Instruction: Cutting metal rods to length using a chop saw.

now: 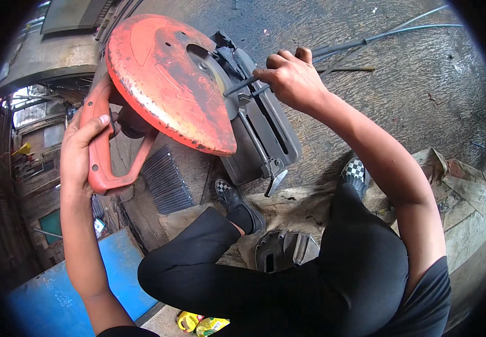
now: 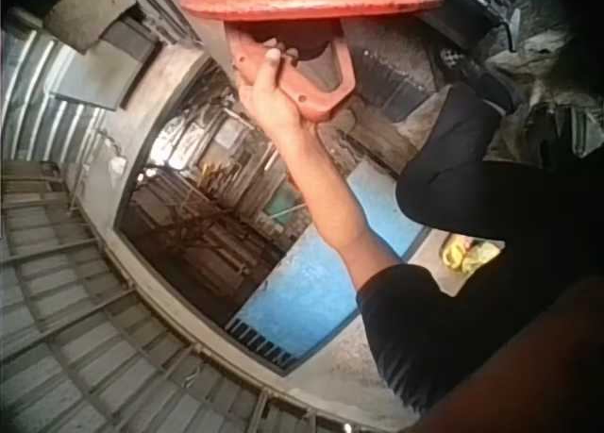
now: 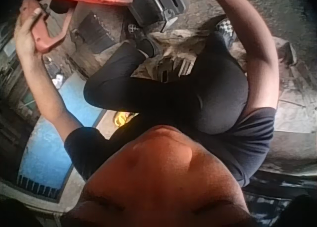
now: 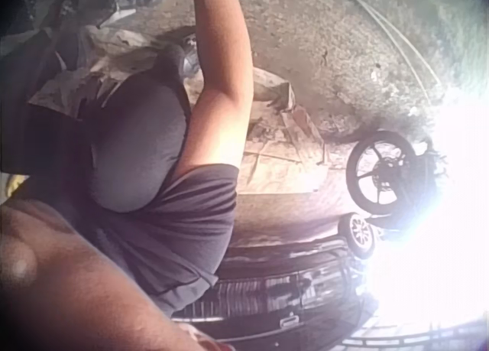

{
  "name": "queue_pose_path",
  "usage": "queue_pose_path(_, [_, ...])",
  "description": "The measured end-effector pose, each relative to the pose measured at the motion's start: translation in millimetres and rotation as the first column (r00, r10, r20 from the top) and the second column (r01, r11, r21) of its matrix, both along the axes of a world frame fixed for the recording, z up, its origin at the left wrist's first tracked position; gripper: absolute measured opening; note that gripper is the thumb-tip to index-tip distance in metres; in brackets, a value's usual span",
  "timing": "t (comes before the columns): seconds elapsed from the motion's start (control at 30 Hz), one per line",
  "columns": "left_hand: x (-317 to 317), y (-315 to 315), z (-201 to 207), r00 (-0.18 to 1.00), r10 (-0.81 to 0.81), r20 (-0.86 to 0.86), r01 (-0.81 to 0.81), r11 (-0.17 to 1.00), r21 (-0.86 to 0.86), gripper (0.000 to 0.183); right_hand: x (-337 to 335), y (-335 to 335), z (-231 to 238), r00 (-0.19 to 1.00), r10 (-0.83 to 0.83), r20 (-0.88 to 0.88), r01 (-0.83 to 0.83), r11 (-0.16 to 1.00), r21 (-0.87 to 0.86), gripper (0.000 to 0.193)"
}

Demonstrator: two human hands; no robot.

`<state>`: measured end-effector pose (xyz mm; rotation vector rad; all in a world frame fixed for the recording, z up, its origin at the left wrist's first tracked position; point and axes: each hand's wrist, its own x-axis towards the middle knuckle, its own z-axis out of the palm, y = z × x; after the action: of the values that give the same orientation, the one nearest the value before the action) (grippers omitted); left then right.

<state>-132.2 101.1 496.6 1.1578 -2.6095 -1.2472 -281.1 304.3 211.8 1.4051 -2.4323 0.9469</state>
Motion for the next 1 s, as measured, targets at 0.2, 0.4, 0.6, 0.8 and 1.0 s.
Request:
queue_pose_path(0.2, [0.4, -1.5, -0.8, 1.0, -0.009, -0.018, 0.009, 1.0, -0.01, 0.049, -1.7, -5.0, -7.3, 0.997, -0.057, 0.059, 0.054, 0.997, 0.05, 0.032])
queue_pose_path(0.4, [-1.0, 1.2, -1.5, 0.999, -0.01, -0.044, 0.01, 1.0, 0.011, 0.049, -2.4, -9.7, -10.5, 0.999, -0.028, 0.043, 0.025, 0.998, 0.062, 0.031])
queue_pose_path(0.6, [0.3, 2.1, -1.7, 0.999, 0.007, -0.05, -0.006, 1.0, 0.005, 0.048, -3.6, -5.6, -6.8, 0.997, 0.023, -0.071, -0.015, 0.995, 0.101, 0.027])
queue_pose_path(0.8, [0.6, 3.1, -1.6, 0.998, 0.002, -0.066, 0.0, 1.0, 0.026, 0.045, -7.1, 9.0, -13.1, 0.99, 0.133, 0.044, -0.132, 0.991, -0.035, 0.018])
queue_pose_path(1.0, [2.7, 1.6, -4.4, 0.995, -0.003, -0.1, 0.008, 0.999, 0.051, 0.045, 3.1, 24.0, -30.3, 0.402, 0.261, 0.878, -0.096, 0.965, -0.243, 0.033])
